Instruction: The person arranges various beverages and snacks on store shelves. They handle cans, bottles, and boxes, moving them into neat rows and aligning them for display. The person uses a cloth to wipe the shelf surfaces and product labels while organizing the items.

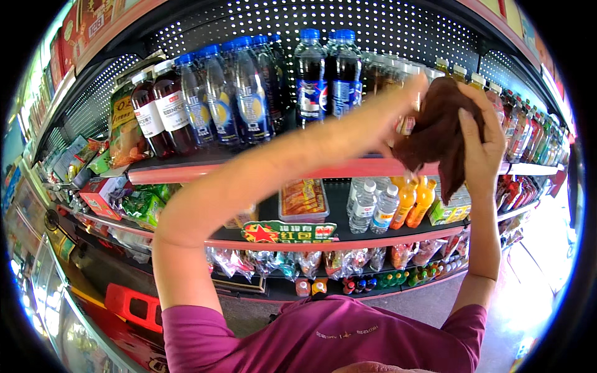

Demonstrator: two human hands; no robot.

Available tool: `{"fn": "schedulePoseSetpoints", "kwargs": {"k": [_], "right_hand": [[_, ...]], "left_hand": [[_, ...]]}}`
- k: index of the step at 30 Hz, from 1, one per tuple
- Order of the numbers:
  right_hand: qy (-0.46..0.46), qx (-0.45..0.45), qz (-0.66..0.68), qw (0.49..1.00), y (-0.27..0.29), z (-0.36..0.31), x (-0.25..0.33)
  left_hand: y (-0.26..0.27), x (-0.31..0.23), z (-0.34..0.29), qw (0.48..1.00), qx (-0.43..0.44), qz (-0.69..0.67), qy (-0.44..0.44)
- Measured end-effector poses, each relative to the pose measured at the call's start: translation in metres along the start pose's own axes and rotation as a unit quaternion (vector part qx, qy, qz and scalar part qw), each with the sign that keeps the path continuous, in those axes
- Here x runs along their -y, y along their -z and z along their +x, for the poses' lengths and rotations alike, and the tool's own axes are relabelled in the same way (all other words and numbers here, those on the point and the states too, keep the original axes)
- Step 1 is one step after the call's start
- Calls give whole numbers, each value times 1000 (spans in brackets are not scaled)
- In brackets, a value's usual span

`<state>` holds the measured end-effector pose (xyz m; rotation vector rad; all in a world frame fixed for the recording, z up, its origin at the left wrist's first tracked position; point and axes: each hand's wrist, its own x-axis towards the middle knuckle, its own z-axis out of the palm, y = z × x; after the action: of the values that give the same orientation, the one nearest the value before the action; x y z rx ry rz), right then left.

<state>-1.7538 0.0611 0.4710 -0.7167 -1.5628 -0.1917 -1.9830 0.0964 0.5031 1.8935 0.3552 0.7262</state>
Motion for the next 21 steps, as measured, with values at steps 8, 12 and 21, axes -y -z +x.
{"fn": "schedulePoseSetpoints", "kwargs": {"k": [8,12,21], "right_hand": [[151,133,-38,979,-105,-17,43],[10,312,135,940,-140,-8,45],[247,4,-144,958,-243,97,89]], "left_hand": [[40,3,-73,992,46,-96,60],[117,-29,-124,941,94,321,51],[302,-90,-153,842,-272,453,-106]]}}
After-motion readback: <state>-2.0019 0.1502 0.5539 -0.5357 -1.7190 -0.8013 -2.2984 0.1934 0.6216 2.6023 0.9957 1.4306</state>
